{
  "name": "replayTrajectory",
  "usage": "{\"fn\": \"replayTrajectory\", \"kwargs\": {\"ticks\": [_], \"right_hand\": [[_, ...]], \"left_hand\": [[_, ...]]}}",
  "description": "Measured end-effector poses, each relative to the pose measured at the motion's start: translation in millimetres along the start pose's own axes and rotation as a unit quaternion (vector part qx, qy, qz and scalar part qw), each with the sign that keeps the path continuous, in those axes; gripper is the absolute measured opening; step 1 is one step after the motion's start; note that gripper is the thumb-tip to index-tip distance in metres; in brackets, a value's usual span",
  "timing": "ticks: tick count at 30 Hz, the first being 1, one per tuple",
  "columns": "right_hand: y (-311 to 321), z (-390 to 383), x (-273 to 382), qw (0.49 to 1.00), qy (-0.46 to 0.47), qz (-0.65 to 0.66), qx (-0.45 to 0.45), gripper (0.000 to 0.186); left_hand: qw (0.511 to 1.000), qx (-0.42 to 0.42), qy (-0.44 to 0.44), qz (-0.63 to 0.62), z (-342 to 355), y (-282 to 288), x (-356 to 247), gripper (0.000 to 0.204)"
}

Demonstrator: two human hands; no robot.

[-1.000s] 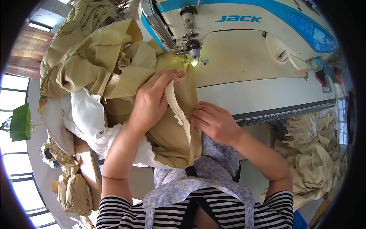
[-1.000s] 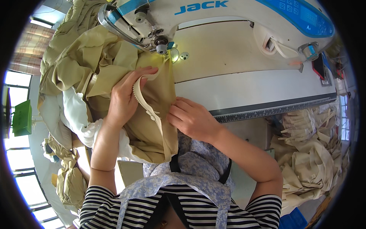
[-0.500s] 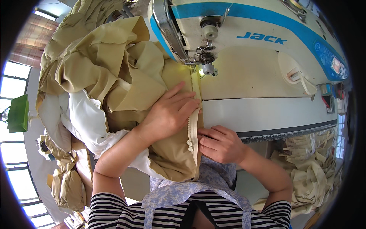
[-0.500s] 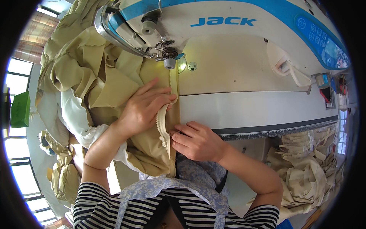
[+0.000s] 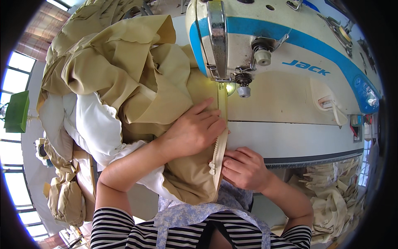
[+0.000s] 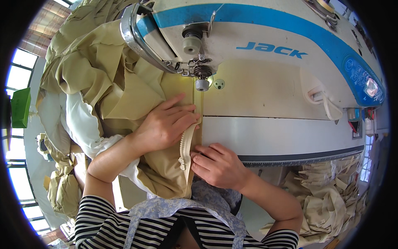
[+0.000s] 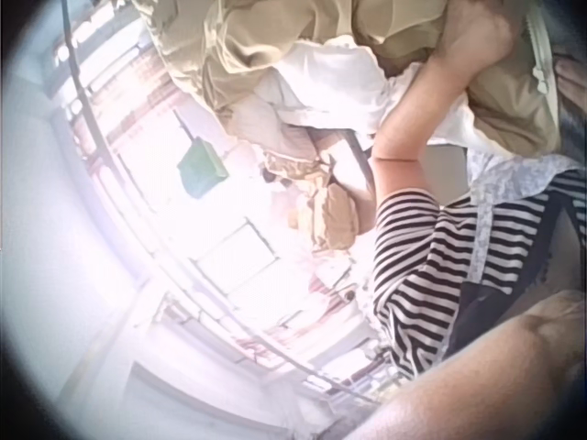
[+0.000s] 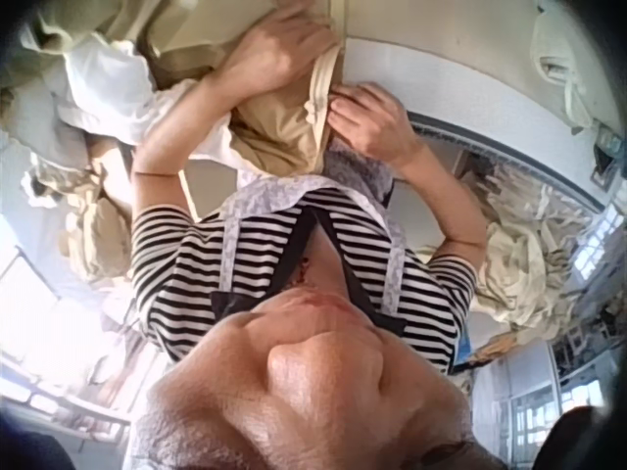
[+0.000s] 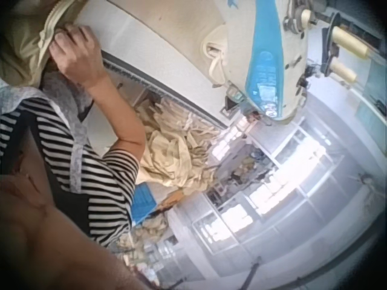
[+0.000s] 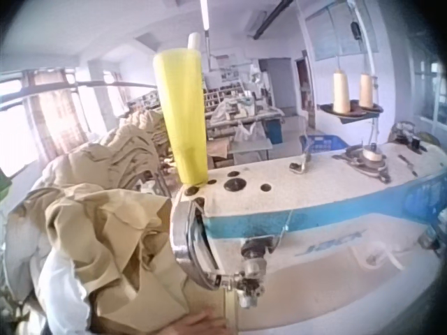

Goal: The person aligns a zipper along the edge of a beige fabric and sews it using a sewing machine. They repeatedly adjust the fabric and zipper, sew short segments, and trim threads with scissors. The person continues this process along the zipper length, handling the fabric and zipper by hand.

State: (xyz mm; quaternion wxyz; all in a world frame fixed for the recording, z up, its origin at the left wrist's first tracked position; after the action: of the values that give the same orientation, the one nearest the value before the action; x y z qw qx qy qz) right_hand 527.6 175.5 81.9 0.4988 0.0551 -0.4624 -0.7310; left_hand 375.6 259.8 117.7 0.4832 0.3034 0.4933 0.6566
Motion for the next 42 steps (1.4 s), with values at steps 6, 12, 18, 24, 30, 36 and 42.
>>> {"fn": "replayTrajectory", "kwargs": {"ticks": [6,12,18,24,30,36,42], "right_hand": [[0.8,16.6,-10.5,0.999,-0.029,-0.012,0.007,0.027],[-4.1,23.7,-11.5,0.999,-0.035,-0.031,0.009,0.014],[-3.8,7.5,3.8,1.000,-0.016,-0.016,-0.009,0.012],[-3.3,4.4,-1.8,0.999,-0.008,0.035,0.001,0.009],[-4.0,3.3,-4.5,0.998,-0.013,0.061,0.001,0.011],[-4.7,1.4,-5.3,0.997,-0.016,0.069,0.001,0.013],[-2.6,0.9,-6.2,0.999,-0.007,0.053,0.009,0.026]], "left_hand": [[0.999,0.015,-0.012,0.036,1.5,-3.4,19.3,0.026],[0.999,0.009,-0.023,0.041,8.0,2.9,31.6,0.028],[1.000,-0.012,-0.022,0.008,-10.5,10.3,-7.1,0.033],[1.000,0.005,-0.018,-0.001,-12.7,5.2,-5.5,0.031],[1.000,0.004,-0.001,-0.011,-10.3,6.4,0.3,0.026],[1.000,0.004,-0.006,-0.011,-5.4,5.1,0.5,0.021],[1.000,0.005,-0.018,-0.011,-2.2,4.6,0.4,0.024]]}}
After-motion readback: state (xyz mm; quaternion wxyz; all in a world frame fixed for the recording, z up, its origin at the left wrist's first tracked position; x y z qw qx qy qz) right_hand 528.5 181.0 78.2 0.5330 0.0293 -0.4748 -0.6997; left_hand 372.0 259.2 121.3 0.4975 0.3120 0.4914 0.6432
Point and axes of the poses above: each hand's wrist, its own z-axis towards the middle knuckle, its own y-axis out of the back of the hand, x = y × z, the point moved 4 cm from there along z, towards the middle knuckle, and after that the axes turned 7 degrees about -y, right-handed, at the moved point
